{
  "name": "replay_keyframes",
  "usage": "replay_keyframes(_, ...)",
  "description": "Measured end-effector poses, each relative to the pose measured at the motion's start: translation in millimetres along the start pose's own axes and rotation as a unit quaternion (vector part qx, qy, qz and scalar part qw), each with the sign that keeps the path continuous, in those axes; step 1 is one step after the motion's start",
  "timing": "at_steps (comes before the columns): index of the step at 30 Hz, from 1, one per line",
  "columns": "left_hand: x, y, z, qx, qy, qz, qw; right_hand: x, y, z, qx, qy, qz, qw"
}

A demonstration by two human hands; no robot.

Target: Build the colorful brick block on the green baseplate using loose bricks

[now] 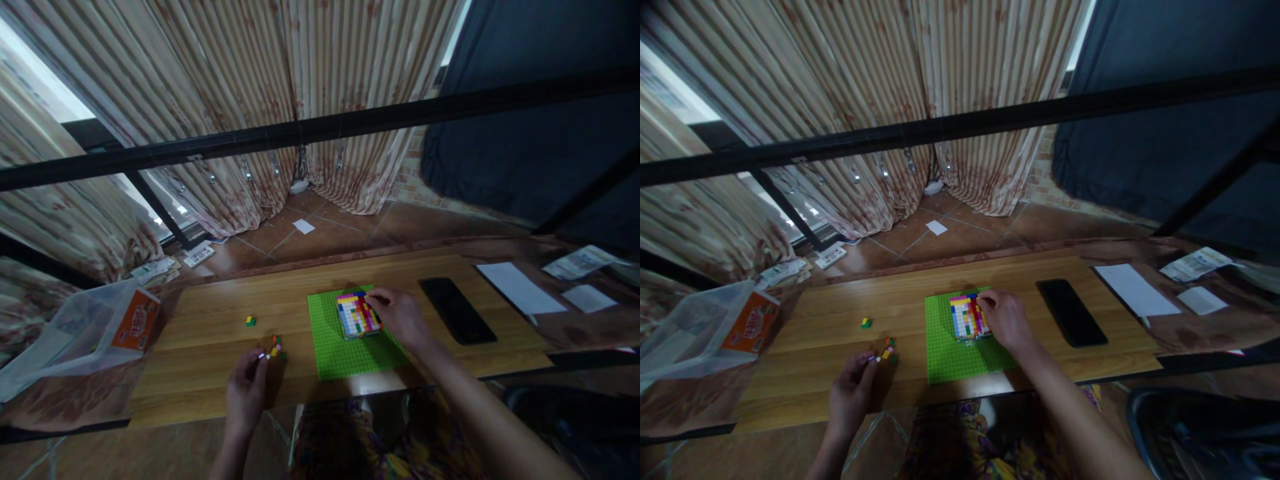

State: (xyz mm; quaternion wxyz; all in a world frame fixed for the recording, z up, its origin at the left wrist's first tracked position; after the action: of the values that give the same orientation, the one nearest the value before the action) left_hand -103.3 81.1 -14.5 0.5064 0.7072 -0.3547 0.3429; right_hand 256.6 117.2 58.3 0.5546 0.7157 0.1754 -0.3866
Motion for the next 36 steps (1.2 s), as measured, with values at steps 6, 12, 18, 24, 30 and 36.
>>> replay_keyframes(6,5,-5,3,-0.009,-0.039,-0.066,0.997,-7,-13,-1,-0.014,0.038,0.114,0.993)
replay_keyframes(12,9,-8,4,0.0,-0.077,-0.098,0.992,-14,-17,0,-0.002,0.042,0.169,0.985)
replay_keyframes(18,15,-8,5,0.007,-0.092,-0.094,0.991,-10,-17,-3,-0.005,0.015,0.103,0.995)
replay_keyframes(24,17,-9,6,0.004,-0.086,-0.092,0.992,2,-8,-1,-0.001,-0.02,0.009,1.0)
replay_keyframes(30,17,-9,6,0.005,-0.08,-0.088,0.993,20,-9,-3,0.027,-0.092,-0.099,0.99)
replay_keyframes(36,20,-9,6,0.005,-0.075,-0.089,0.993,34,-32,-14,-0.022,-0.152,-0.197,0.968)
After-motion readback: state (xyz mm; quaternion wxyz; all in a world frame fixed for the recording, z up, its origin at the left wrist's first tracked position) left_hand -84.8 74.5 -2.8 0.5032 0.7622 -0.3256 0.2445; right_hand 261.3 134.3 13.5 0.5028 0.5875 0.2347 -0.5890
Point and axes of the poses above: each hand's wrist, its own z-axis away from the middle knuckle, its own y-axis out of the back of the hand, x = y × z, the point moved 6 cm from there along -z, towards the middle knuckle, and after that the axes turned 13 degrees about -y, right-handed, at the moved point
